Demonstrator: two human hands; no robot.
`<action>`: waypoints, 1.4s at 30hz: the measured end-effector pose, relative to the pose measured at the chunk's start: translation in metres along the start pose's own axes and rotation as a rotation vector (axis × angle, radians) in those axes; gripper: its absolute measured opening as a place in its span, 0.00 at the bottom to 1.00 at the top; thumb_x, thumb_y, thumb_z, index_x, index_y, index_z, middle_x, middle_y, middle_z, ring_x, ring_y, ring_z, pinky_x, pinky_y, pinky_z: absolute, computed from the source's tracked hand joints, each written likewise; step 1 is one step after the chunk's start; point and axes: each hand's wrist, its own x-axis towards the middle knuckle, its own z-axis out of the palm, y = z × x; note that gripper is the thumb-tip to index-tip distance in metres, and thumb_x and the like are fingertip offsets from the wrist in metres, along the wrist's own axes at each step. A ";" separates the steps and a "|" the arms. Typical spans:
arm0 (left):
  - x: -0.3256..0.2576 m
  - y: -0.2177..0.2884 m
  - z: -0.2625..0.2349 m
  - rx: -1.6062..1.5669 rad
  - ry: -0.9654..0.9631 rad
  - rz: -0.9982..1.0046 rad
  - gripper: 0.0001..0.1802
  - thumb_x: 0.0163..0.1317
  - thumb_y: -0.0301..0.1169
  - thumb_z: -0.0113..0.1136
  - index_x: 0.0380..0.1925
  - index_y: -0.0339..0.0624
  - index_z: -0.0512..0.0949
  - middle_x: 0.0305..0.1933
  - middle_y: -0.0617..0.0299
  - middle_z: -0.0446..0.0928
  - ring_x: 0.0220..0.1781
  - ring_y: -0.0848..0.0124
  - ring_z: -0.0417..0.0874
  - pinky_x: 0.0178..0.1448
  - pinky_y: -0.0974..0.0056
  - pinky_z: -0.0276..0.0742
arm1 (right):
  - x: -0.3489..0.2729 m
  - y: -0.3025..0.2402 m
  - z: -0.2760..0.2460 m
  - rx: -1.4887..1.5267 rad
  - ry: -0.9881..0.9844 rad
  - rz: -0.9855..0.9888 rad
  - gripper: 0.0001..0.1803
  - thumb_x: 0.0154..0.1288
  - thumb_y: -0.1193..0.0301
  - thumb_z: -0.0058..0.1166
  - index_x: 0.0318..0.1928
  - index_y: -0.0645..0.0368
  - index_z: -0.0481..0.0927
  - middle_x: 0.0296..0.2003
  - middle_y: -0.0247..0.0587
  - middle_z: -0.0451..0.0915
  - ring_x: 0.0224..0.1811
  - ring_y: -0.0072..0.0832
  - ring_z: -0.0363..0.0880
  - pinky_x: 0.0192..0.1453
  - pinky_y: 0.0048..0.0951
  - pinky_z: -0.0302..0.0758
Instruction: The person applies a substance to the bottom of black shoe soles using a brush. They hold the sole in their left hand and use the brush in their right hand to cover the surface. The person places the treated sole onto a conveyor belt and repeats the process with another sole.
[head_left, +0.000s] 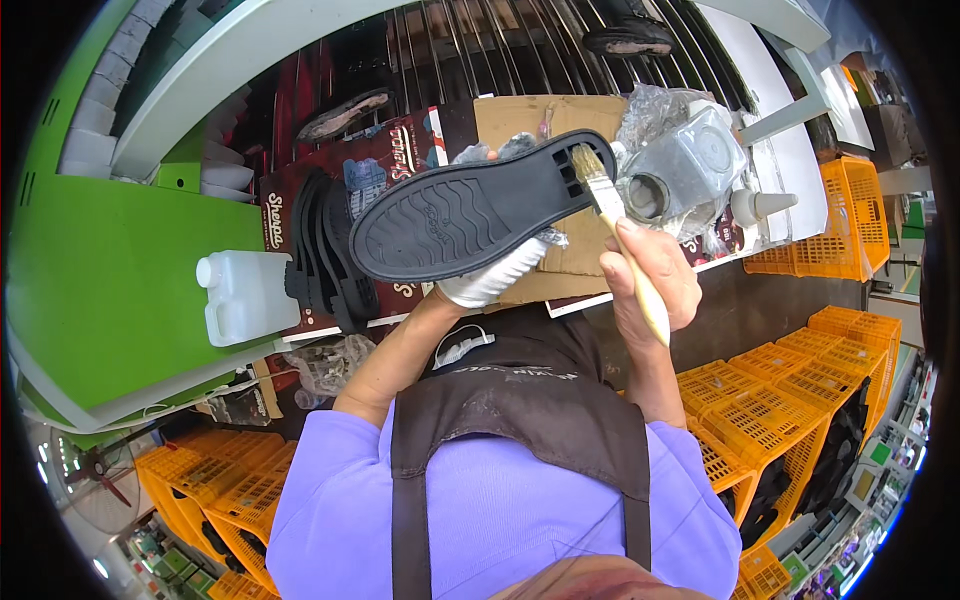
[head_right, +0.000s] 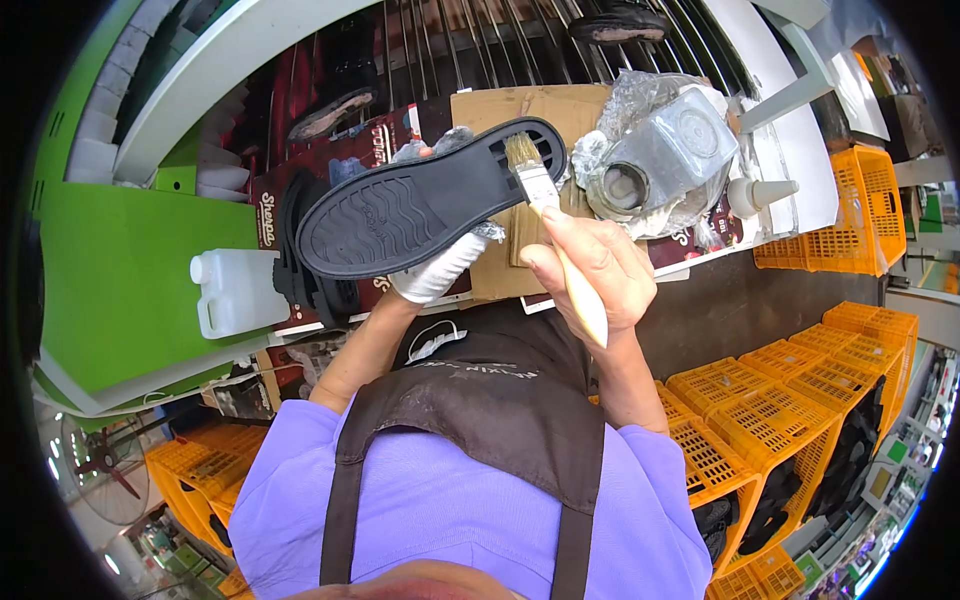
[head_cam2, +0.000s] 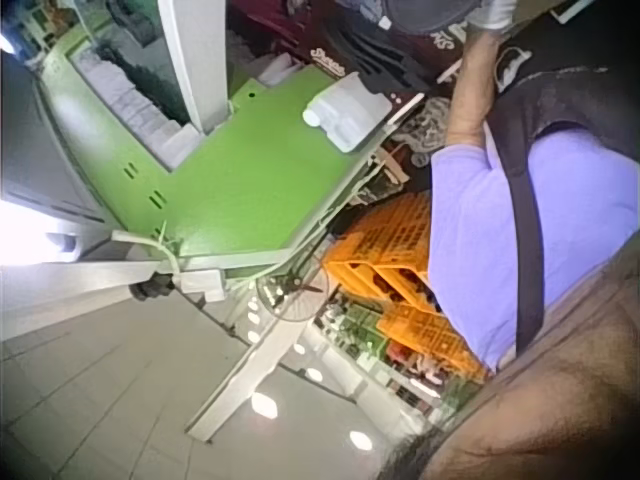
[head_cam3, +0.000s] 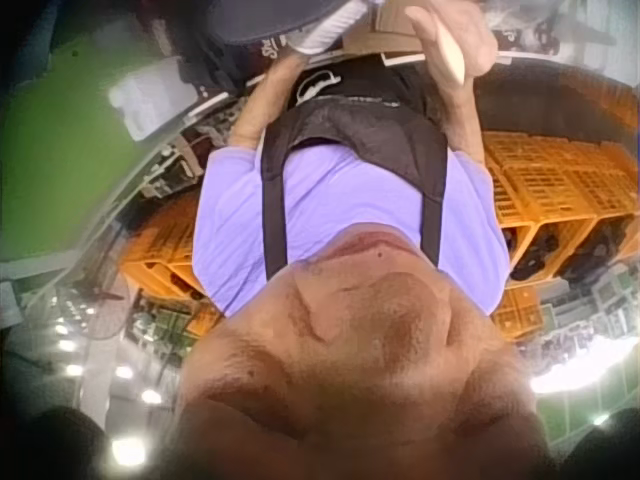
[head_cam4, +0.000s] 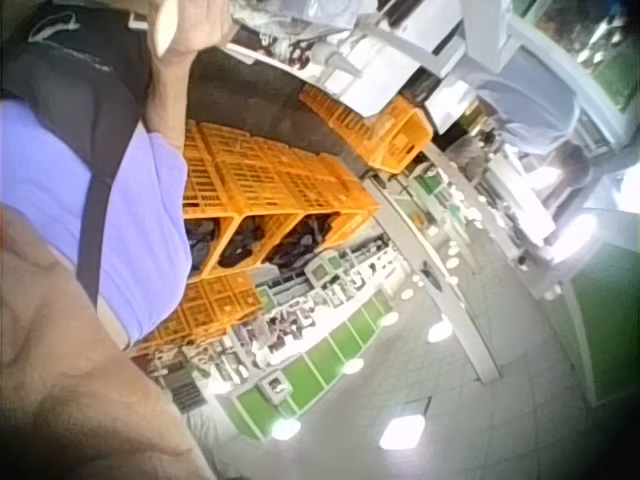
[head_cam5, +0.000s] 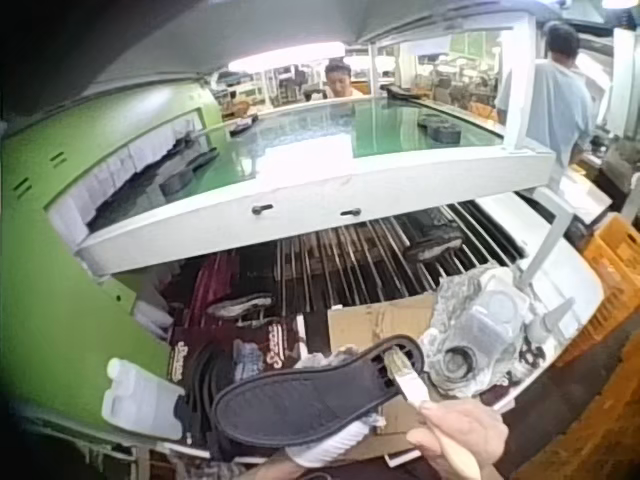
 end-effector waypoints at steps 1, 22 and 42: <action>-0.001 0.000 0.001 -0.033 -0.002 -0.014 0.33 0.59 0.41 0.58 0.63 0.52 0.61 0.69 0.63 0.56 0.73 0.63 0.47 0.74 0.53 0.34 | 0.000 0.001 0.001 0.002 0.003 -0.001 0.18 0.47 0.69 0.68 0.40 0.64 0.81 0.24 0.43 0.80 0.23 0.28 0.78 0.26 0.23 0.73; -0.008 -0.020 0.006 0.467 0.191 0.290 0.37 0.56 0.41 0.62 0.63 0.45 0.58 0.65 0.58 0.60 0.69 0.62 0.55 0.72 0.55 0.43 | -0.011 -0.009 0.025 0.090 -0.095 -0.012 0.19 0.51 0.68 0.66 0.39 0.69 0.80 0.24 0.47 0.80 0.23 0.30 0.78 0.27 0.23 0.73; -0.015 -0.031 0.016 -0.661 0.067 -0.004 0.42 0.57 0.42 0.61 0.66 0.42 0.50 0.67 0.57 0.56 0.70 0.64 0.55 0.73 0.57 0.44 | -0.016 -0.023 0.046 0.195 -0.131 0.011 0.19 0.48 0.69 0.67 0.40 0.66 0.79 0.28 0.45 0.81 0.25 0.32 0.80 0.28 0.25 0.76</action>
